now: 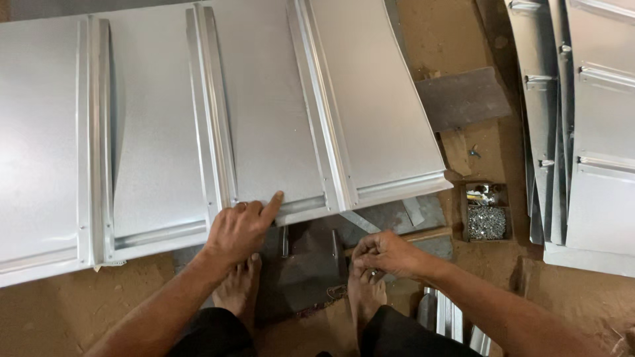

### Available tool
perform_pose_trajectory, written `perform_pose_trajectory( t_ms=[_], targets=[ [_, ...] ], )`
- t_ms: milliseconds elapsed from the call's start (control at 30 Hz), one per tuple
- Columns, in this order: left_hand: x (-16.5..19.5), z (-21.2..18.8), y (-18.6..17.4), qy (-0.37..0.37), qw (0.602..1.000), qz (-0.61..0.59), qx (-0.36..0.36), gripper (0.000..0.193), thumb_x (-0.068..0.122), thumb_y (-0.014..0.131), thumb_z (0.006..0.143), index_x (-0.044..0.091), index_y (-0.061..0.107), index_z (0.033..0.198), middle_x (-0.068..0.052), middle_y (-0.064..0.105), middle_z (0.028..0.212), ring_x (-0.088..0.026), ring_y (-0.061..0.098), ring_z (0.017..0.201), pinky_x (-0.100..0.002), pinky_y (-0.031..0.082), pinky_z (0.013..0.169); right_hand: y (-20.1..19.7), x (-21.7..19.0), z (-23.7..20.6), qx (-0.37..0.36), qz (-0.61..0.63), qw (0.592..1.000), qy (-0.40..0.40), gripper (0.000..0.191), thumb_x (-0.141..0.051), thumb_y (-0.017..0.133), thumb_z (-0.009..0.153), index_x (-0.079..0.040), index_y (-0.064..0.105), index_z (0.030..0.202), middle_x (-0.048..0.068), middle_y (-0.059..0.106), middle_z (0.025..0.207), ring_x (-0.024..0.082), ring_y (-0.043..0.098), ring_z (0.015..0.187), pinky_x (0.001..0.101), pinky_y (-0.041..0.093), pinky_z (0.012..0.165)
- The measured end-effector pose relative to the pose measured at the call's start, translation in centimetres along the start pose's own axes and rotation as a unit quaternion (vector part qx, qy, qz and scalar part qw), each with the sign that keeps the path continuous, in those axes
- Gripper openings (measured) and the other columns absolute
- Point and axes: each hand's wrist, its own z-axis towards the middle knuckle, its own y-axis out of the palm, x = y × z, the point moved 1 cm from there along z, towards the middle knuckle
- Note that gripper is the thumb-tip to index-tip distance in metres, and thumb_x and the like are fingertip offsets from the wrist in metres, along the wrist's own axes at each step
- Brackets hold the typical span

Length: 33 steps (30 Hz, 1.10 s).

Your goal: The person works on aluminum panels laid on a steel work surface, holding a small metal punch block against the panel edge and striking it with a hammer to fold or crimp the panel edges. They reposition the panels and move along the edges, repeating the hammering on different sections.

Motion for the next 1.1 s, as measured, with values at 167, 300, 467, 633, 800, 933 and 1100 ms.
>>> perform_pose_trajectory(
  t_ms=[167,300,467,633,800,933,1100],
  targets=[
    [0.5,-1.2,0.2,0.015,0.995,-0.031,0.092,0.05,-0.003,0.057,0.091,0.009,0.06,0.139,-0.017,0.077,0.088,-0.02,0.072,0.057,-0.033,0.06,0.041,1.0,0.4,2.2,0.036,-0.041,0.998,-0.032,0.026,-0.015,0.065,0.094,0.0,0.073,0.113,0.009,0.078,0.094,0.015,0.075,0.076,0.0285,0.064,0.068],
    [0.2,-1.1,-5.8,0.017,0.996,-0.065,0.064,0.053,-0.008,0.056,0.09,0.01,0.062,0.139,-0.016,0.078,0.088,-0.019,0.071,0.057,-0.031,0.059,0.04,0.0,-1.9,3.1,0.127,-0.075,0.988,-0.054,0.024,-0.018,0.07,0.092,-0.002,0.073,0.109,0.007,0.077,0.089,0.014,0.073,0.074,0.0259,0.064,0.07],
    [-1.0,0.3,-20.2,-0.017,0.984,-0.173,-0.048,0.044,0.016,0.064,0.094,0.018,0.066,0.138,-0.013,0.078,0.095,-0.016,0.069,0.049,-0.029,0.057,0.035,-2.2,-10.8,3.8,0.281,-0.167,0.882,-0.34,0.021,-0.018,0.07,0.098,-0.006,0.069,0.115,0.008,0.074,0.094,0.018,0.071,0.086,0.0331,0.062,0.071],
    [-5.8,3.6,-27.4,-0.022,0.993,-0.01,-0.112,0.055,0.039,0.071,0.089,0.021,0.064,0.142,-0.01,0.078,0.082,-0.011,0.069,0.048,-0.027,0.057,0.042,-2.0,-18.7,4.4,0.47,-0.343,0.773,-0.252,0.025,-0.022,0.071,0.096,-0.002,0.07,0.11,0.018,0.074,0.1,0.036,0.067,0.095,0.0477,0.053,0.081],
    [-5.5,2.8,-26.8,0.035,0.998,-0.053,-0.005,0.052,0.034,0.073,0.086,0.013,0.07,0.133,-0.011,0.075,0.073,-0.011,0.062,0.043,-0.027,0.051,0.038,-2.6,-16.8,4.5,0.441,-0.293,0.841,-0.112,0.045,-0.041,0.072,0.105,0.004,0.068,0.103,0.025,0.071,0.095,0.038,0.068,0.089,0.0454,0.055,0.087],
    [-0.3,0.2,-18.7,0.001,0.995,-0.102,-0.019,0.04,0.009,0.058,0.102,0.015,0.067,0.14,-0.01,0.074,0.069,-0.011,0.06,0.039,-0.027,0.048,0.026,-2.5,-9.9,2.8,0.315,-0.225,0.789,-0.478,0.043,-0.032,0.064,0.104,-0.005,0.058,0.136,0.014,0.066,0.125,0.025,0.063,0.112,0.0378,0.06,0.096],
    [1.4,-1.9,-5.5,0.04,0.997,-0.035,0.06,0.055,-0.006,0.063,0.086,0.011,0.062,0.138,-0.014,0.077,0.088,-0.019,0.073,0.062,-0.03,0.06,0.044,-1.8,1.4,1.1,0.073,-0.616,0.772,0.134,0.064,-0.047,0.072,0.091,-0.013,0.049,0.14,0.016,0.059,0.137,0.035,0.055,0.13,0.0507,0.049,0.105]
  ],
)
